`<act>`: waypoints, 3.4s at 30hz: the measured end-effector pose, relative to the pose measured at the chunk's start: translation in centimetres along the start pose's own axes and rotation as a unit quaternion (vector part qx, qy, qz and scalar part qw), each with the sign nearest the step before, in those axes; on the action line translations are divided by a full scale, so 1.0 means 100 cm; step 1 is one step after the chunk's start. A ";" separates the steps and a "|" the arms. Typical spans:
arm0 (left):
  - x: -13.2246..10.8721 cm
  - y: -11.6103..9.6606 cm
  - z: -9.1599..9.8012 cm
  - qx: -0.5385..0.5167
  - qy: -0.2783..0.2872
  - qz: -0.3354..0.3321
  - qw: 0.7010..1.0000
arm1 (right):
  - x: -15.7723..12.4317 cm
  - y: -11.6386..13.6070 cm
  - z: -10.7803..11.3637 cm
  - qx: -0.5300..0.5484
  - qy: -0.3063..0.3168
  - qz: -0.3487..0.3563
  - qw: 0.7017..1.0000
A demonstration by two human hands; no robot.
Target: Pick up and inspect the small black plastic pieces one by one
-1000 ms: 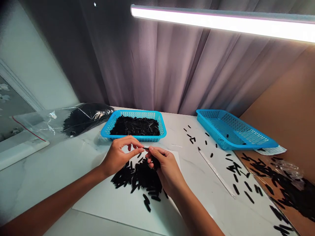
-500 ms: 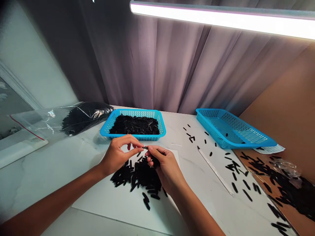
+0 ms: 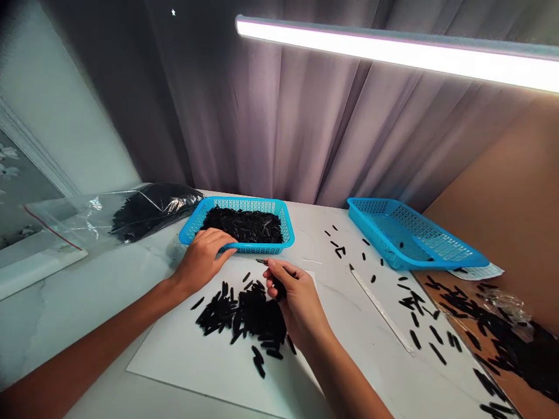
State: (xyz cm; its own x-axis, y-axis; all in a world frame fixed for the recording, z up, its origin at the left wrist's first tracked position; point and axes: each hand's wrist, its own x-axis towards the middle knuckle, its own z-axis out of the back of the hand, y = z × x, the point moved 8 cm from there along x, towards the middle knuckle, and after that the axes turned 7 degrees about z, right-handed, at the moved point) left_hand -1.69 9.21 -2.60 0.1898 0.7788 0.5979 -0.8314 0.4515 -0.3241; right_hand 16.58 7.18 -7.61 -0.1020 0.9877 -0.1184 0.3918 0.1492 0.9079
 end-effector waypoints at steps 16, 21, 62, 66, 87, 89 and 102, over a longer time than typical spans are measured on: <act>-0.020 -0.069 -0.001 0.065 0.035 -0.183 0.980 | 0.001 0.045 0.021 -0.135 -0.093 0.155 0.974; -0.014 -0.074 0.020 -0.076 -0.008 -0.127 0.989 | -0.007 0.023 -0.009 -0.009 0.022 0.031 0.999; -0.003 -0.062 0.038 -0.234 -0.050 -0.081 0.967 | -0.011 0.021 -0.013 -0.084 0.040 0.041 0.995; -0.002 -0.061 0.039 -0.225 -0.059 -0.072 0.970 | -0.010 0.020 -0.010 -0.075 0.039 0.043 0.996; -0.004 -0.059 0.038 -0.224 -0.062 -0.074 0.970 | -0.012 0.021 -0.015 -0.089 0.044 0.043 0.994; -0.004 -0.059 0.038 -0.224 -0.062 -0.075 0.970 | -0.011 0.020 -0.015 -0.088 0.047 0.041 0.994; -0.001 -0.039 0.025 -0.171 -0.044 0.055 0.983 | -0.014 0.008 -0.022 -0.011 0.062 -0.012 0.998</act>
State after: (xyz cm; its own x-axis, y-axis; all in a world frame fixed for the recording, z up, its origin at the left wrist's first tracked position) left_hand 0.19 6.27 0.46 0.0502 0.7967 0.6023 -0.6167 0.4991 -0.6088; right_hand 15.04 5.84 -5.82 -0.2247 0.9702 -0.0908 0.3685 0.1709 0.9138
